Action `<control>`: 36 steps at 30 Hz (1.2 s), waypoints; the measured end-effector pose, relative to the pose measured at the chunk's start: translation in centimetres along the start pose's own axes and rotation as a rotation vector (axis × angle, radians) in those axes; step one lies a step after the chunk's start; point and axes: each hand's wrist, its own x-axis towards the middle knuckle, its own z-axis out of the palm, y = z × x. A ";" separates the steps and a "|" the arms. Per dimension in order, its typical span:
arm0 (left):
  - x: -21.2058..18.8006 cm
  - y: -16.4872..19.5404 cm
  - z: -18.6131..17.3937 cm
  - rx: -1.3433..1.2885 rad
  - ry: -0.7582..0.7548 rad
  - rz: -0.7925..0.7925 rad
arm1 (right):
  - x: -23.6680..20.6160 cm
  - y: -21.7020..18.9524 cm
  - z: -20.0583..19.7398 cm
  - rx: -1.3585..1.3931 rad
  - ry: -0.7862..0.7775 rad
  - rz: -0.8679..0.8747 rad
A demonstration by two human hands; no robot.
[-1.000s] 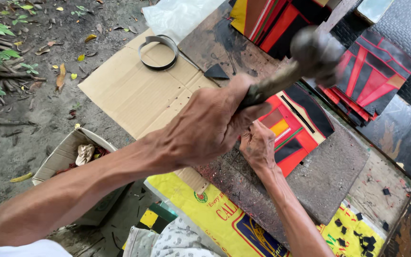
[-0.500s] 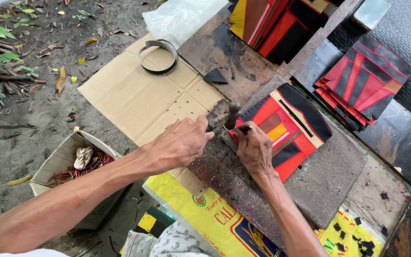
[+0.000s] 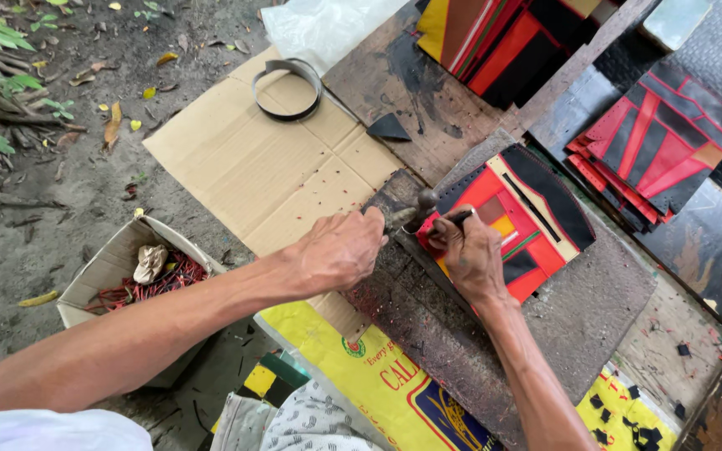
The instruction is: The person holds a small punch against the edge of a colorful layered leather piece resting on a board and repeatedly strikes it with a hammer, working along the edge hole by hole. They reposition the leather piece and continue punching along its border, with stacks of similar finished pieces nearby.
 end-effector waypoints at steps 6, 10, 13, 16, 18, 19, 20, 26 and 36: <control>-0.3 -0.1 -0.2 -0.007 0.030 0.019 | -0.1 -0.1 -0.1 0.042 -0.024 0.008; -0.1 -0.1 -0.2 -0.021 0.027 0.006 | -0.2 -0.4 -0.1 0.060 -0.012 -0.010; -0.1 0.0 -0.2 -0.018 0.051 0.005 | -0.2 -0.5 -0.1 0.053 -0.016 -0.032; -0.3 0.0 -0.3 -0.009 0.038 0.006 | -0.3 -0.8 0.0 0.051 -0.011 -0.049; -0.3 0.0 -0.3 -0.010 0.030 0.006 | -0.4 -1.1 0.1 0.040 -0.004 -0.042; -0.3 0.0 -0.3 -0.012 0.033 0.009 | -0.5 -1.3 0.0 0.011 -0.003 -0.060; -0.3 -0.1 -0.3 -0.012 0.037 0.014 | -0.5 -1.5 0.0 -0.020 0.000 -0.079; -0.4 -0.7 0.3 -0.016 0.065 0.042 | -0.9 -2.3 -0.1 -0.196 0.052 -0.110; -0.5 1.7 -4.3 -0.105 -0.037 -0.044 | -0.9 -2.1 0.2 -0.167 0.081 -0.174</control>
